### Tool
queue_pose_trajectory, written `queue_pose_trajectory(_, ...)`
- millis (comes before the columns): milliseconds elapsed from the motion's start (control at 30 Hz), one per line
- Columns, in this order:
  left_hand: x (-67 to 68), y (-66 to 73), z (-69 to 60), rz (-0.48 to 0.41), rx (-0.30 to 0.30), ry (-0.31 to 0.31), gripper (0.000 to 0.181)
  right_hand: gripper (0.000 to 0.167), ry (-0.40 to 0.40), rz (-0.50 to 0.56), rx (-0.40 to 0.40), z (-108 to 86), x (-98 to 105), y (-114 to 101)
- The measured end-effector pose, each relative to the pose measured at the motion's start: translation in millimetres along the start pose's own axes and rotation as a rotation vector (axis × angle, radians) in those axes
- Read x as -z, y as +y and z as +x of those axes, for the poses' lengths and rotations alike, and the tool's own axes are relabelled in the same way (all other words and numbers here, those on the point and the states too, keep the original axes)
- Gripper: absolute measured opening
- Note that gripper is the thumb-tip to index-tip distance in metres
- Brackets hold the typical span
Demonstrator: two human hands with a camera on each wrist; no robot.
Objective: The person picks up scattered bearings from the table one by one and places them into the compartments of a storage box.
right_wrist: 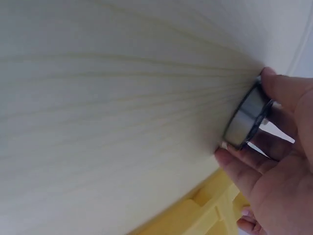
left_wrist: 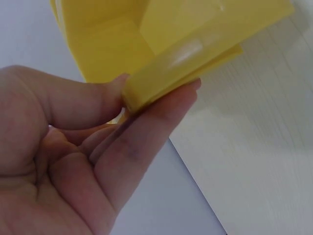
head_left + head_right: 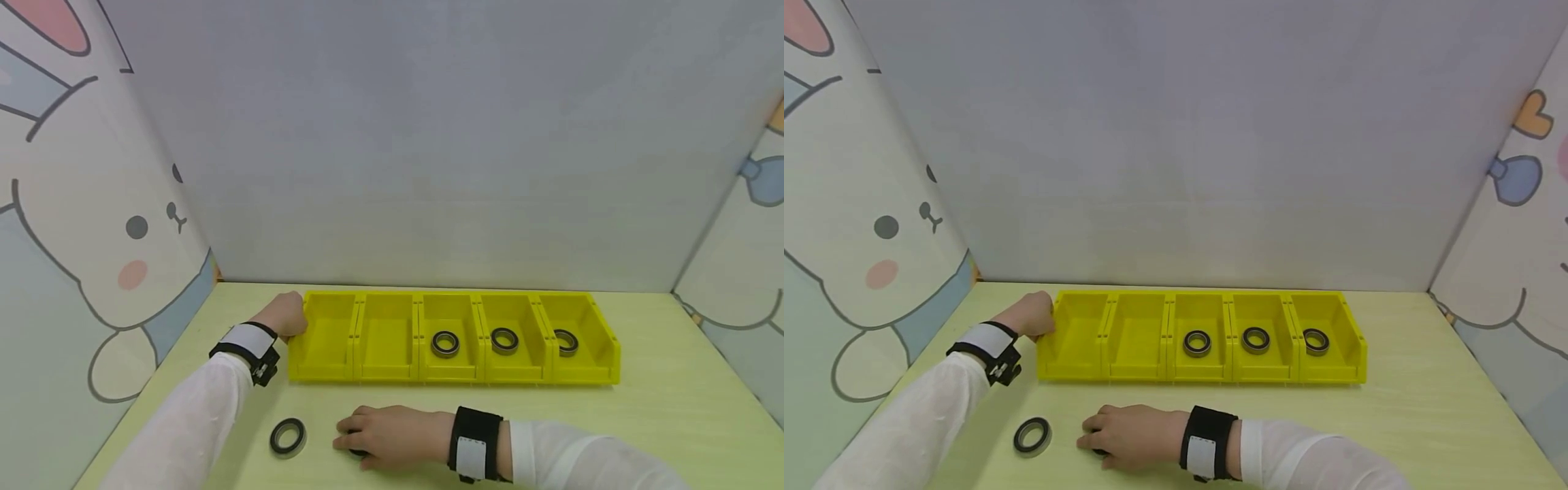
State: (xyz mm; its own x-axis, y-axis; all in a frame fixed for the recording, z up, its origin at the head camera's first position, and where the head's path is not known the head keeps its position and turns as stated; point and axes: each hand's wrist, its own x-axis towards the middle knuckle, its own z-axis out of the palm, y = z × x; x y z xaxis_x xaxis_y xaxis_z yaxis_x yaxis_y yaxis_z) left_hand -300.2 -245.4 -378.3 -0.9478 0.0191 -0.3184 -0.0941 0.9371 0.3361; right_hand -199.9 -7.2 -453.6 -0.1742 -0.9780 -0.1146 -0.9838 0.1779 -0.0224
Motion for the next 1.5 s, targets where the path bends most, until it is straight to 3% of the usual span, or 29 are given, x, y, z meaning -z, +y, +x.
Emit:
queue_pose_trajectory(167,-0.6,-1.0,-1.5,-0.018,-0.012,0.007,0.006,0.038,0.057,0.005,0.008,3.6,2,-3)
queue_pose_trajectory(367,-1.7,0.1,-1.5,-0.009,-0.014,0.012,0.007,0.034,0.052,0.018,0.013,3.6,3,-2)
queue_pose_trajectory(733,-1.6,1.6,-1.6,-0.015,-0.018,0.005,0.007,0.035,-0.119,0.06,0.015,-6.7,47,11)
queue_pose_trajectory(900,-1.4,0.0,-0.6,-0.014,-0.017,0.001,0.006,0.037,-0.109,0.084,-0.066,-9.2,74,26)
queue_pose_trajectory(1100,-1.6,-1.6,1.5,0.007,-0.019,0.007,0.006,0.037,-0.114,0.104,-0.236,-9.1,102,47)
queue_pose_trajectory(1267,-1.7,-0.9,0.6,0.014,-0.018,0.01,0.006,0.041,-0.081,0.115,-0.327,-4.5,113,65)
queue_pose_trajectory(1500,-0.6,-0.2,-1.5,0.021,-0.024,0.013,0.005,0.039,-0.025,0.074,-0.355,6.0,112,91)
